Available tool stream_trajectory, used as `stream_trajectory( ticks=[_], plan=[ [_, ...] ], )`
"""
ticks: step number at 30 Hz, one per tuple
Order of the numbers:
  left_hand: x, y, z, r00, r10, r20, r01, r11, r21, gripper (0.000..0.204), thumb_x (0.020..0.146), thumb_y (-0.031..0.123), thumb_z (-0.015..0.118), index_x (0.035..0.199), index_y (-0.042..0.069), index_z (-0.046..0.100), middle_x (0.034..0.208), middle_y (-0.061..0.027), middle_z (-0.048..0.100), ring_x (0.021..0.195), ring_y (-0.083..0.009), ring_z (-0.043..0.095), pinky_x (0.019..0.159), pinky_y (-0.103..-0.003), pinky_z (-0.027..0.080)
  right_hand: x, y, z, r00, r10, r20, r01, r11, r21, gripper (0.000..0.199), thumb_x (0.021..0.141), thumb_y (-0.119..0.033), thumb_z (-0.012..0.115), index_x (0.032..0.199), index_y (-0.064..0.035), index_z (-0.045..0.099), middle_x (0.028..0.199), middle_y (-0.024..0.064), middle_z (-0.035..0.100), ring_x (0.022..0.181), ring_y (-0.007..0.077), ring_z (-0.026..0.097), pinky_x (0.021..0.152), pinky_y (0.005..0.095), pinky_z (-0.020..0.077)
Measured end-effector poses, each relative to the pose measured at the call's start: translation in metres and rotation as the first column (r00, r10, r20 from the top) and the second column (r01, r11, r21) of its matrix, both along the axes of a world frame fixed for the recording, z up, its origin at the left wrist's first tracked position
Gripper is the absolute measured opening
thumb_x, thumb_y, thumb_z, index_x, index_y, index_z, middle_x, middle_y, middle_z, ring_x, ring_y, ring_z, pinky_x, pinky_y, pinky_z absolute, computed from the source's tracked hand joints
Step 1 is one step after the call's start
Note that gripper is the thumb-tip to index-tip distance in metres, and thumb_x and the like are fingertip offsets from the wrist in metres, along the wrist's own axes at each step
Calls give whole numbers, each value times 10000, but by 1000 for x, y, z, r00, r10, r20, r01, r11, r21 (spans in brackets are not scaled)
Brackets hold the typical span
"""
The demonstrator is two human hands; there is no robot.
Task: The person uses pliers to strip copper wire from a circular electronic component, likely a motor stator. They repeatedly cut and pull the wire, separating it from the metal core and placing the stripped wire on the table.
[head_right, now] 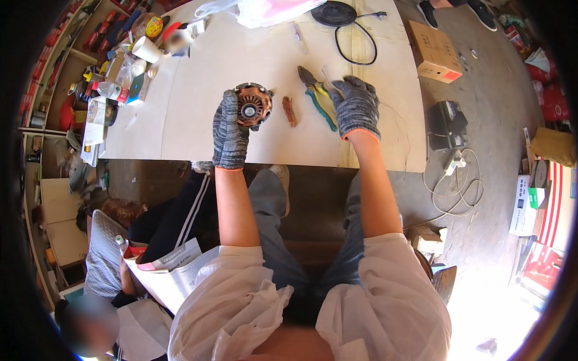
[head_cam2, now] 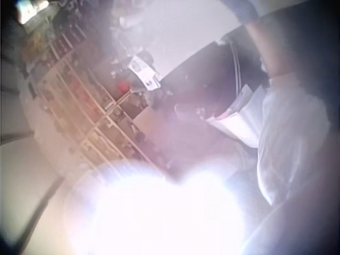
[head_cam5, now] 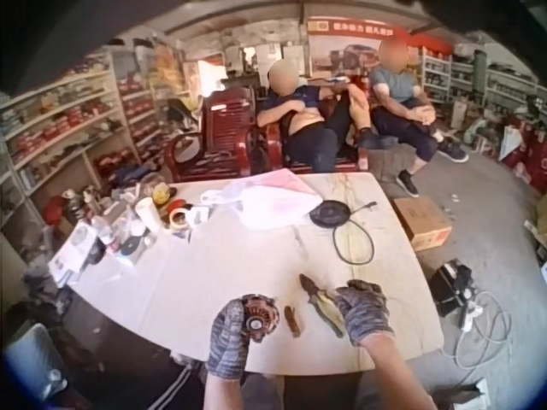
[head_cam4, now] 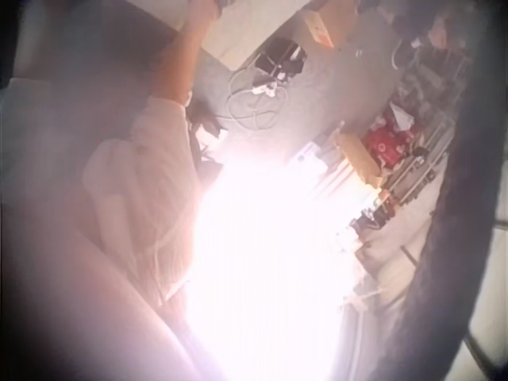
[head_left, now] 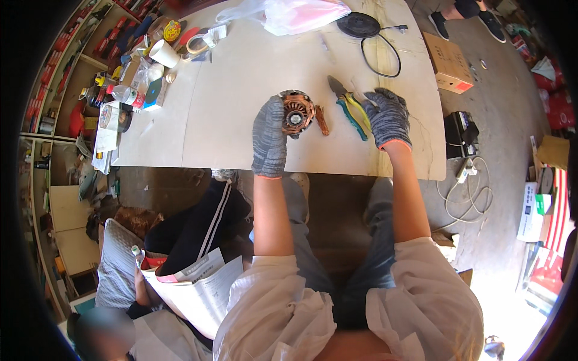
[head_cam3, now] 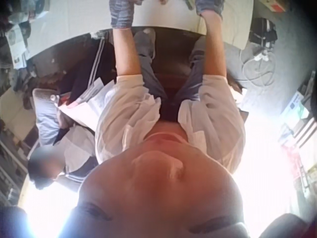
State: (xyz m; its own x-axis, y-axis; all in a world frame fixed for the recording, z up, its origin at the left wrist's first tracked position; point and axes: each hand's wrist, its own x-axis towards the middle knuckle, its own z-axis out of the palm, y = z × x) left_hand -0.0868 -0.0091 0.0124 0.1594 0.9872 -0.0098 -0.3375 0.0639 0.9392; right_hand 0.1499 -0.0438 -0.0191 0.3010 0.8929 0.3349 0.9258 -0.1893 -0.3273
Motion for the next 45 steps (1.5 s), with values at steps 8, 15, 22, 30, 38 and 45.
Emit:
stream_trajectory(
  ticks=[8,15,22,30,38,45],
  plan=[
    [3,-8,0,981,-121,-154,137,986,100,400,836,290,666,1074,-19,581,907,-33,621,779,-67,550,671,-210,465,-57,-11,36,625,306,-718,-456,890,-18,211,816,-250,627,912,-65,660,772,87,643,700,246,589,676,316,466],
    [4,-9,0,952,-251,-177,263,963,51,449,806,276,694,1111,-30,571,915,-50,636,780,-88,580,652,-214,472,-42,-17,57,326,218,-920,-333,937,104,155,845,-149,630,866,-1,669,761,27,661,670,75,544,661,227,456],
    [4,-5,-3,965,-191,-181,193,981,-6,525,892,461,504,1102,-14,579,934,-107,645,689,-163,639,575,-223,508,-44,-13,64,775,607,-173,-508,763,400,229,687,-134,754,902,-103,681,949,38,625,906,209,562,792,345,466],
    [5,-5,-15,965,-256,-61,250,964,-87,536,893,499,484,1079,4,572,894,-79,636,727,-144,630,608,-228,513,-47,-10,44,487,612,-623,-242,780,577,118,794,-12,567,897,-27,621,895,75,613,840,204,570,825,328,455],
    [9,-12,-10,870,-348,349,408,906,-113,562,887,504,498,1088,-19,547,1008,-109,629,894,-171,622,793,-299,519,-47,-2,23,-15,405,-914,-97,910,404,115,909,-103,522,968,-10,554,985,103,606,884,202,577,758,284,495],
    [-4,-11,-6,835,-541,-99,544,839,4,596,777,485,649,1049,-42,588,940,-122,651,837,-209,642,769,-328,531,-45,-4,23,47,631,-775,-281,752,596,221,918,-39,421,1107,50,492,1125,157,565,1023,240,576,905,331,489]
  ],
)
